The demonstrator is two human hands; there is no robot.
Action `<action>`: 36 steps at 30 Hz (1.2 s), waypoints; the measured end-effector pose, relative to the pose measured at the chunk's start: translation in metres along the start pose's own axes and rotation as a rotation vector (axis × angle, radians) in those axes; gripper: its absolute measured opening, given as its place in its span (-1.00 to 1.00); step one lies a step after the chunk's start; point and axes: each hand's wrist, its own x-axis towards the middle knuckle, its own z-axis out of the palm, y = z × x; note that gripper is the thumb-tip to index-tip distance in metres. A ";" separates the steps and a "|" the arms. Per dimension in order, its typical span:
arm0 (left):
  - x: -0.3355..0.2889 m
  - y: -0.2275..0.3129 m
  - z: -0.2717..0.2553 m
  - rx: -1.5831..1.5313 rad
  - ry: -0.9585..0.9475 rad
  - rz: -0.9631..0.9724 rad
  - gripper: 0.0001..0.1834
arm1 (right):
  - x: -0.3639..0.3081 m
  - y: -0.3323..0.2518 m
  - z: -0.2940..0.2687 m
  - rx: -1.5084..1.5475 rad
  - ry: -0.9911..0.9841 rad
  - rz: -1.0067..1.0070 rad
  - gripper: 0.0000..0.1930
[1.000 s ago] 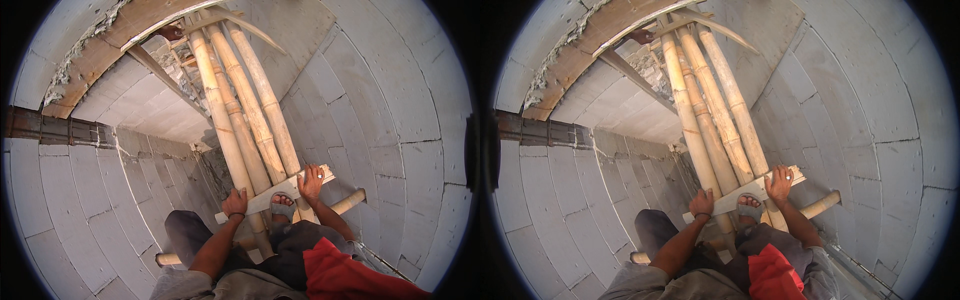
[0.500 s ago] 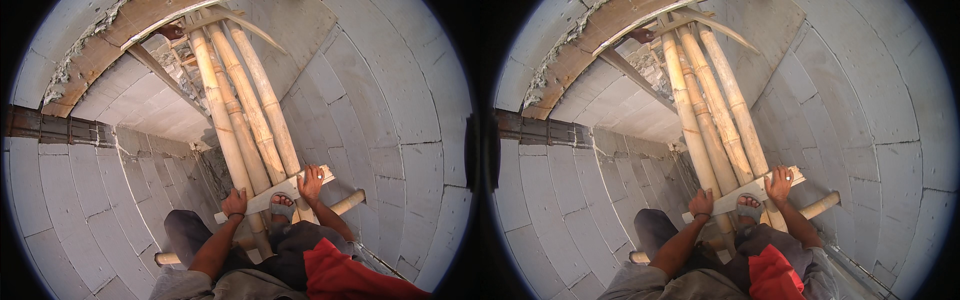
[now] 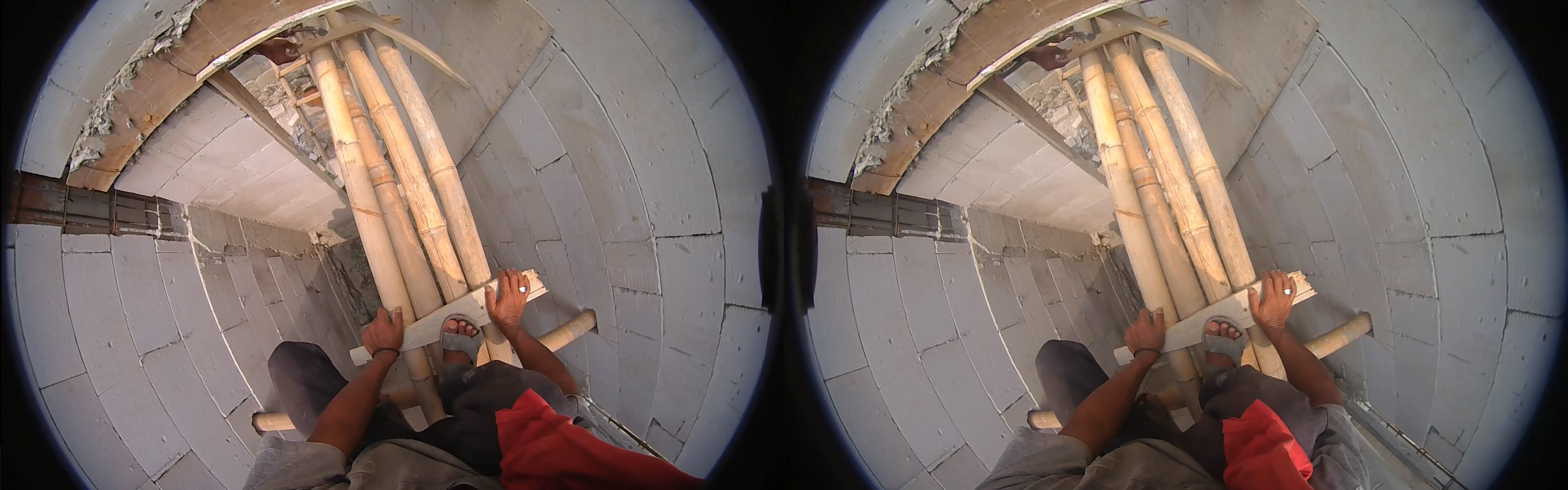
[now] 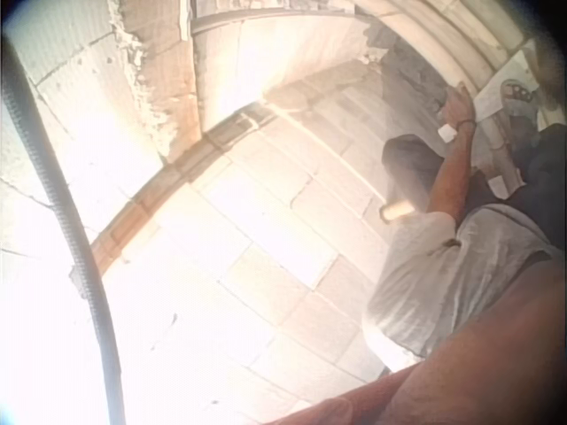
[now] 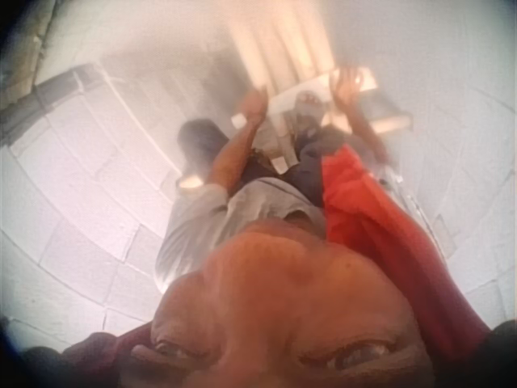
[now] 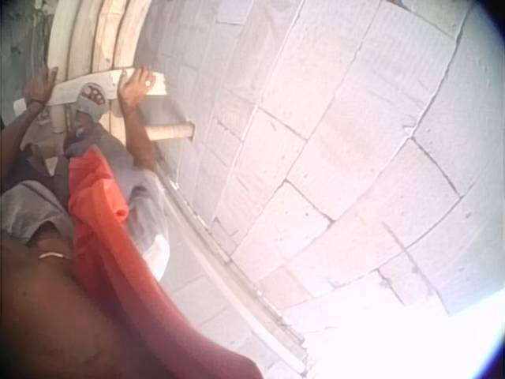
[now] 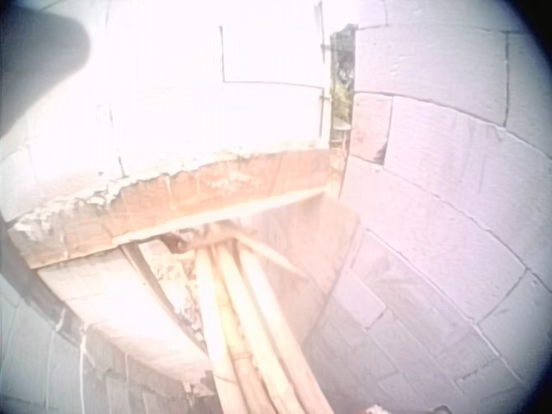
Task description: The person positions a wooden plank across a bamboo scaffold, secures it with a curved metal tool, and then lifts a large white block to place it on the wall. The person uses both hands to align and fasten the plank and block.
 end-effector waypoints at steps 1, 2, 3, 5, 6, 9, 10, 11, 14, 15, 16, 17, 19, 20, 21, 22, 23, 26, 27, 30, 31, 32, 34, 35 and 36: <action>0.000 -0.001 0.001 0.002 0.005 0.001 -0.57 | 0.000 -0.001 0.000 0.001 -0.002 0.000 -0.51; 0.000 -0.002 0.001 0.003 0.007 0.002 -0.57 | 0.000 -0.001 -0.001 0.002 -0.004 0.000 -0.51; 0.000 -0.002 0.002 0.003 0.008 0.003 -0.57 | 0.000 -0.001 -0.001 0.003 -0.006 0.001 -0.51; 0.000 -0.002 0.002 0.010 0.011 0.005 -0.57 | 0.000 -0.001 0.000 0.003 -0.007 0.001 -0.50; 0.000 -0.002 0.003 0.016 0.012 0.007 -0.57 | 0.000 0.000 0.000 0.002 -0.007 0.001 -0.50; 0.000 -0.002 0.003 0.020 0.022 0.014 -0.57 | 0.000 0.001 0.001 0.004 -0.010 -0.002 -0.50; 0.000 -0.002 0.003 0.018 0.028 0.016 -0.57 | 0.000 0.001 0.001 0.005 -0.007 -0.004 -0.50; 0.000 -0.002 0.003 0.017 0.028 0.017 -0.57 | 0.000 0.001 0.001 0.006 -0.005 -0.006 -0.50; 0.000 -0.002 0.003 0.012 0.024 0.018 -0.56 | 0.000 0.000 0.000 0.006 -0.006 -0.005 -0.50; 0.000 -0.003 0.003 0.010 0.018 0.017 -0.56 | -0.001 0.001 0.000 0.005 -0.008 -0.003 -0.50; 0.000 -0.003 0.004 0.008 0.012 0.018 -0.56 | -0.001 0.001 0.001 0.000 -0.005 -0.004 -0.50; 0.000 -0.003 0.004 0.009 0.013 0.019 -0.56 | -0.001 0.001 0.001 -0.005 -0.003 -0.005 -0.50; 0.000 -0.003 0.004 0.013 0.019 0.022 -0.55 | -0.001 0.001 0.001 -0.007 -0.001 -0.005 -0.51; 0.000 -0.003 0.004 0.012 0.022 0.025 -0.55 | -0.001 0.001 0.001 -0.005 -0.001 -0.004 -0.51; 0.000 -0.003 0.004 0.011 0.026 0.028 -0.55 | -0.001 0.001 0.001 -0.004 -0.001 -0.004 -0.51; 0.000 -0.003 0.004 0.010 0.030 0.031 -0.55 | -0.001 0.000 0.001 -0.004 -0.002 -0.003 -0.51; 0.000 -0.003 0.004 0.014 0.031 0.031 -0.55 | 0.000 0.000 0.001 -0.004 -0.003 -0.002 -0.51; 0.000 -0.003 0.004 0.012 0.036 0.030 -0.56 | 0.000 0.000 0.001 -0.003 0.001 0.005 -0.51; 0.000 -0.002 0.003 0.005 0.036 0.028 -0.57 | -0.001 -0.001 0.001 -0.002 0.002 0.009 -0.51; -0.001 -0.002 0.001 -0.038 0.007 0.011 -0.57 | -0.001 0.000 0.001 0.006 -0.010 0.010 -0.50; -0.001 -0.002 0.001 -0.056 -0.007 0.004 -0.57 | 0.000 0.000 0.001 0.005 -0.010 0.010 -0.50; -0.001 -0.002 0.001 -0.053 -0.011 0.002 -0.57 | 0.000 -0.001 0.000 0.005 -0.010 0.011 -0.50; 0.000 -0.002 0.000 -0.045 -0.017 -0.001 -0.58 | -0.001 -0.001 0.001 0.002 -0.008 0.009 -0.49; 0.000 -0.001 -0.001 -0.042 -0.022 -0.004 -0.58 | -0.001 -0.001 0.001 -0.002 -0.005 0.006 -0.49; 0.000 -0.001 -0.001 -0.040 -0.026 -0.006 -0.58 | -0.001 -0.001 0.001 -0.006 -0.003 0.004 -0.49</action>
